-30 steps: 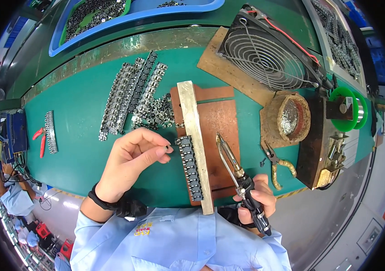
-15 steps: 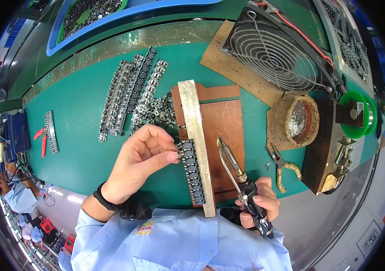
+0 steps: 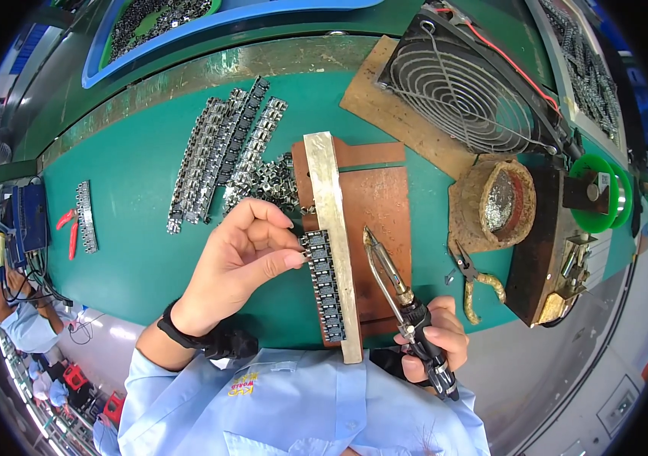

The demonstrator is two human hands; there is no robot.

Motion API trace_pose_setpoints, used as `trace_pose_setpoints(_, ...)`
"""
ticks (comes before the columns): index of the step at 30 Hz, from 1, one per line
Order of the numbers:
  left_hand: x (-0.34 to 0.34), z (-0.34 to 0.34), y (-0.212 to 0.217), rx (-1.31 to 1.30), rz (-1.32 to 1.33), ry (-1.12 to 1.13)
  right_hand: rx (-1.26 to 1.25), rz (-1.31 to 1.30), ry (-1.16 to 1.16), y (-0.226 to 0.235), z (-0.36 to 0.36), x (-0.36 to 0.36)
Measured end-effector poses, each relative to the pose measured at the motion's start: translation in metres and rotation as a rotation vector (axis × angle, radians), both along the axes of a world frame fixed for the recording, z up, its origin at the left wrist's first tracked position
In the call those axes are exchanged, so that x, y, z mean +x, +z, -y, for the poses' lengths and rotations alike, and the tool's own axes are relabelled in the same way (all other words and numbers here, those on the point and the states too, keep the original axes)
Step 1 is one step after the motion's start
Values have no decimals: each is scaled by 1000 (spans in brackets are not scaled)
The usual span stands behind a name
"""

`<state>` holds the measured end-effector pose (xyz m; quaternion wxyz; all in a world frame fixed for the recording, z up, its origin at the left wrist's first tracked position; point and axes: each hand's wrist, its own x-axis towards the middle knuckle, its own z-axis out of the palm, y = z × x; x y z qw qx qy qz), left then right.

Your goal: The person picks up a small metal component by hand, places it onto a long metal strip, and fuses it using a soldering iron. They then pick up the strip, turn it over, and place it back onto the wooden block to repeat the process.

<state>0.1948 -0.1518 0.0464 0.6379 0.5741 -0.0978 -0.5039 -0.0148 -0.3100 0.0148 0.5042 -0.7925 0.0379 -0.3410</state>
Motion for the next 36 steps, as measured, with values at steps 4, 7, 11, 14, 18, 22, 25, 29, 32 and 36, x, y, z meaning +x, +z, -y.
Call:
trace_pose_setpoints(4,0,2,1,0,-7,2,2,-5,11,0,0,0)
trace_pose_setpoints(7,-1,4,2,26,6,27,0,-7,25,1,1,0)
trace_pose_setpoints(11,2,3,2,9,-37,-7,1,-13,12,1,0,-2)
trace_pose_setpoints(14,2,3,1,2,-67,-9,8,-37,23,1,1,-2)
trace_pose_setpoints(18,2,2,1,-8,-105,-3,10,-49,-4,0,-2,-3)
trace_pose_setpoints(22,1,4,4,10,-126,22,4,-74,-27,2,-4,-2)
trace_pose_setpoints(25,1,5,4,17,-135,37,17,-67,-36,0,-6,-4)
trace_pose_setpoints(29,1,4,4,2,-143,42,68,65,-46,-1,-7,2)
trace_pose_setpoints(32,1,3,3,-7,-146,48,79,116,-19,5,-5,4)
trace_pose_setpoints(36,0,2,3,-10,-144,48,40,64,48,21,-3,7)
